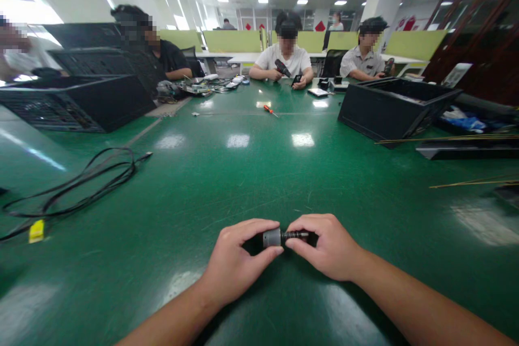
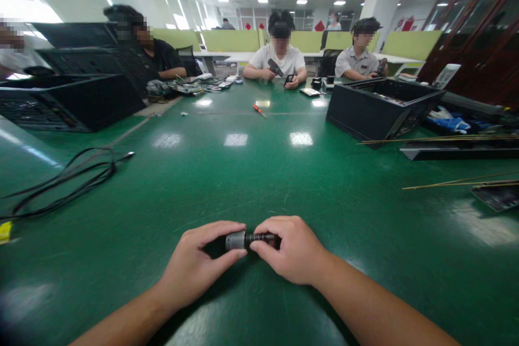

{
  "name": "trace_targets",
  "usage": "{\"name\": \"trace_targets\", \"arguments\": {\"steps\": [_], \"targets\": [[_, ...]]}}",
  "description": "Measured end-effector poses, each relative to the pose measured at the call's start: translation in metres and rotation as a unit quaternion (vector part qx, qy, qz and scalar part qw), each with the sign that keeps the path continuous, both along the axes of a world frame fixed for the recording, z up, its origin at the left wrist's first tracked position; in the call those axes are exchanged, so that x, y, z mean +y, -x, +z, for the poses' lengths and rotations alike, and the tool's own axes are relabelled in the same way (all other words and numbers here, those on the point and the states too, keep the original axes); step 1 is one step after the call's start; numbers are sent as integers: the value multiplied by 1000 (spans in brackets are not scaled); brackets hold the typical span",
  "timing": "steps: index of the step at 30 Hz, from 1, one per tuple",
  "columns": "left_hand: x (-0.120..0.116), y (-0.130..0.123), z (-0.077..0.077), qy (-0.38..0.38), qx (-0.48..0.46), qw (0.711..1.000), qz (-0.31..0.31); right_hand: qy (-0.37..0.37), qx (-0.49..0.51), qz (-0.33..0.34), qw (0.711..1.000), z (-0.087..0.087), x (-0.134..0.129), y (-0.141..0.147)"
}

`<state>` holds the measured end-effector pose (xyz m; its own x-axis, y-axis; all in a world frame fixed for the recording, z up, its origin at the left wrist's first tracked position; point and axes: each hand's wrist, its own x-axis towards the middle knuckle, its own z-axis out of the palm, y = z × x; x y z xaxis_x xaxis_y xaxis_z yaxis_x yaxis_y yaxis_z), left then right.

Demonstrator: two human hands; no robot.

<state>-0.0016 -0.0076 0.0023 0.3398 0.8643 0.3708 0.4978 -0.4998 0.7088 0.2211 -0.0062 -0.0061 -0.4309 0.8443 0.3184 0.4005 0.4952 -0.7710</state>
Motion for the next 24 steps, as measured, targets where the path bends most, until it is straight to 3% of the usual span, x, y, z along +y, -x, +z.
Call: {"name": "trace_targets", "arguments": {"steps": [24], "targets": [[-1,0,3,-11,4,1000,4,-4,-1,-2,1000,2,1,0]]}}
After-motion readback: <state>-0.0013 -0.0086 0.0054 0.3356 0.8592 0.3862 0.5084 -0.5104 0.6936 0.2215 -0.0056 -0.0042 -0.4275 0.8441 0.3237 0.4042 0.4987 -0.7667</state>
